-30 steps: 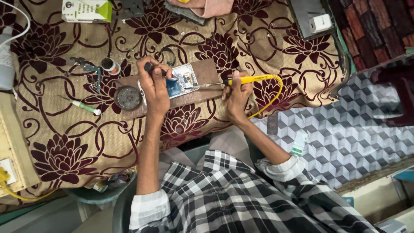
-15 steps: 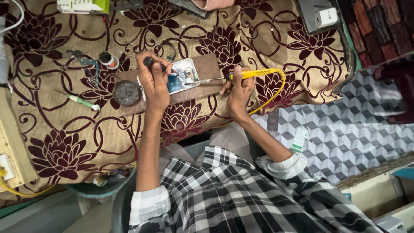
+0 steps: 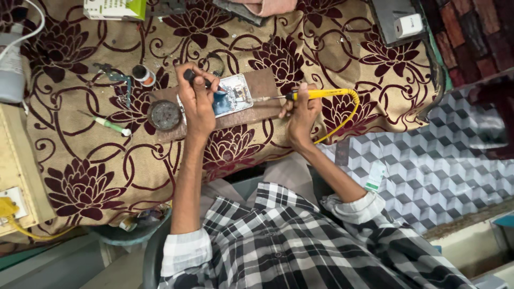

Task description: The person uses a soldering iron and solder wire to work on a small electronic component placed on a wooden board. They repeatedly apply heat and solder to specific points on the component while seated at a table.

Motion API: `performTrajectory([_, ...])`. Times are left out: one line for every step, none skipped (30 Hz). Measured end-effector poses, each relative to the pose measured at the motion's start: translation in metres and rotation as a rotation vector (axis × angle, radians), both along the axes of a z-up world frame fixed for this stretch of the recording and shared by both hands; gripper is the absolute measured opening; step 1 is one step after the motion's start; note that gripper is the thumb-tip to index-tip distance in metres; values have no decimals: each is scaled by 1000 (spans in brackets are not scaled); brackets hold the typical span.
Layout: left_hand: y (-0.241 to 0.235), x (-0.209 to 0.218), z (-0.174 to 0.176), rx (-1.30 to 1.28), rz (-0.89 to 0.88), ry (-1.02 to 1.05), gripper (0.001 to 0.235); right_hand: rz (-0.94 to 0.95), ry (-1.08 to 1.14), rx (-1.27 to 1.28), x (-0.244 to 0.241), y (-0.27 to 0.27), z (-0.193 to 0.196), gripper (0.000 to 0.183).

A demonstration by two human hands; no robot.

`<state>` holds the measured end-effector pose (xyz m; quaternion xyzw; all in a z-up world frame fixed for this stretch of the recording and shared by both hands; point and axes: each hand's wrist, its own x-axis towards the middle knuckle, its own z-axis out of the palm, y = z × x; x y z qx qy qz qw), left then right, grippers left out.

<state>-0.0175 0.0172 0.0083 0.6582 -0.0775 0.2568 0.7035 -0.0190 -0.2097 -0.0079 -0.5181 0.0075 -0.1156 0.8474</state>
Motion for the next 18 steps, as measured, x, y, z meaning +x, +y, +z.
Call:
performTrajectory([1,0,1,8,0,1,46,8,10,-4,1,1,0,33])
performTrajectory([1,-1,1,15,-3,4,46,12,22,-10,-1,1,0,33])
performTrajectory([0,-2,1,21,-7,7,47,16,34,-16,-2,0,0,34])
performTrajectory([0,-2,3,26,-2,18,47,20,31,-34,-1,0,0,33])
performTrajectory([0,-1,4,30,2,29,47,23,27,-51,0,0,0,33])
performTrajectory([0,-3,5,34,7,45,48,26,28,-69,-1,0,-1,33])
performTrajectory([-1,-3,6,10,-15,25,47,26,21,-84,-2,-1,-1,34])
performTrajectory([-1,-4,7,-13,-36,7,47,28,15,-98,-2,0,-2,34])
performTrajectory([-2,-5,8,-37,-57,-10,46,30,10,-113,-3,0,-2,35])
performTrajectory([-2,-6,9,-31,-48,2,46,26,5,-119,-2,0,-1,35])
performTrajectory([-2,-6,11,-24,-39,14,46,21,0,-125,-1,1,-1,35])
performTrajectory([-3,-7,11,-19,-30,29,46,17,-3,-131,-2,1,-1,35])
performTrajectory([-3,-7,12,-15,-31,20,46,21,-6,-135,-3,1,-1,35])
performTrajectory([-3,-7,13,-11,-30,11,45,26,-10,-139,-4,1,-1,35])
performTrajectory([-3,-8,13,-6,-29,1,45,30,-14,-142,-4,2,-1,35])
performTrajectory([-3,-8,13,-15,-36,3,46,28,-10,-134,-4,1,-1,35])
performTrajectory([-3,-8,13,-24,-43,5,46,25,-5,-125,-4,1,-2,35])
performTrajectory([-3,-8,13,-34,-50,7,46,22,-2,-117,-4,1,-2,35])
